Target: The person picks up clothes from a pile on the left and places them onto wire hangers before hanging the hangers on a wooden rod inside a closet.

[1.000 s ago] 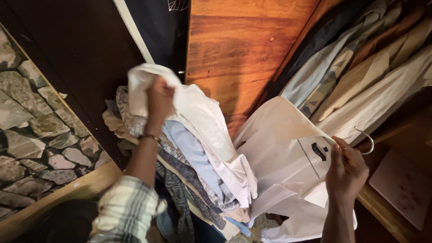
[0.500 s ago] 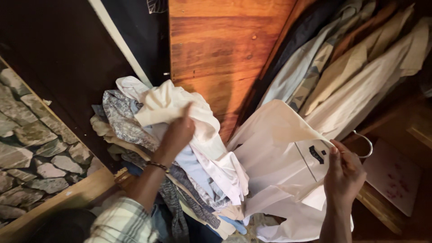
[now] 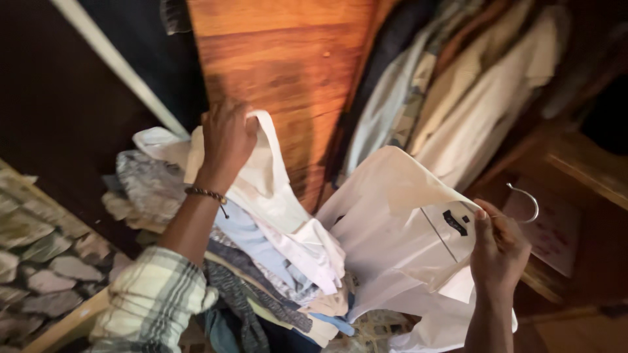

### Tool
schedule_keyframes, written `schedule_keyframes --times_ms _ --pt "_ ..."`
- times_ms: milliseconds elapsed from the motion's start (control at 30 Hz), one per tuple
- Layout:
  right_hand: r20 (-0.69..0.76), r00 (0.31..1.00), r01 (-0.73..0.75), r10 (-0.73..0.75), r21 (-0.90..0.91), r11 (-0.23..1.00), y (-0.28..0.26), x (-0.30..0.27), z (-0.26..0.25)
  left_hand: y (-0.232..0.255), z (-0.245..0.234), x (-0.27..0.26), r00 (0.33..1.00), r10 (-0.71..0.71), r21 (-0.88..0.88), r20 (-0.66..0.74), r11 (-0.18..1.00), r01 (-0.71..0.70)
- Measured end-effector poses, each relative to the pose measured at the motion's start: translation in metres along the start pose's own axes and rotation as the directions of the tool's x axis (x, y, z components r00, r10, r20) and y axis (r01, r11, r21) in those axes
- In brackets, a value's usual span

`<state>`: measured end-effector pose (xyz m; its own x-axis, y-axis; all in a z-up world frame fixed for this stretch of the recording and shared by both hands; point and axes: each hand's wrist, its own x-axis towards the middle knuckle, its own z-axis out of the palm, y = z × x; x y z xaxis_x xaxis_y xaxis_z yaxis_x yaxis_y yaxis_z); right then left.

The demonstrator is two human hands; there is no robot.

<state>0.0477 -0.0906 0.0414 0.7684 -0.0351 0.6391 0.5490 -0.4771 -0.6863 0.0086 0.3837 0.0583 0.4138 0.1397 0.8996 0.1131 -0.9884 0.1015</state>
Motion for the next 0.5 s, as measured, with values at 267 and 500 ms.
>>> schedule_keyframes --times_ms 267,500 --pt "-0.041 0.997 -0.069 0.071 0.062 0.996 0.004 -0.005 -0.060 0.036 0.049 0.079 0.972 -0.147 -0.503 0.182 0.836 0.221" --pt "-0.091 0.991 -0.105 0.103 -0.012 0.994 0.009 -0.008 -0.117 0.130 0.074 0.112 0.976 -0.039 -0.657 0.213 0.734 0.173"
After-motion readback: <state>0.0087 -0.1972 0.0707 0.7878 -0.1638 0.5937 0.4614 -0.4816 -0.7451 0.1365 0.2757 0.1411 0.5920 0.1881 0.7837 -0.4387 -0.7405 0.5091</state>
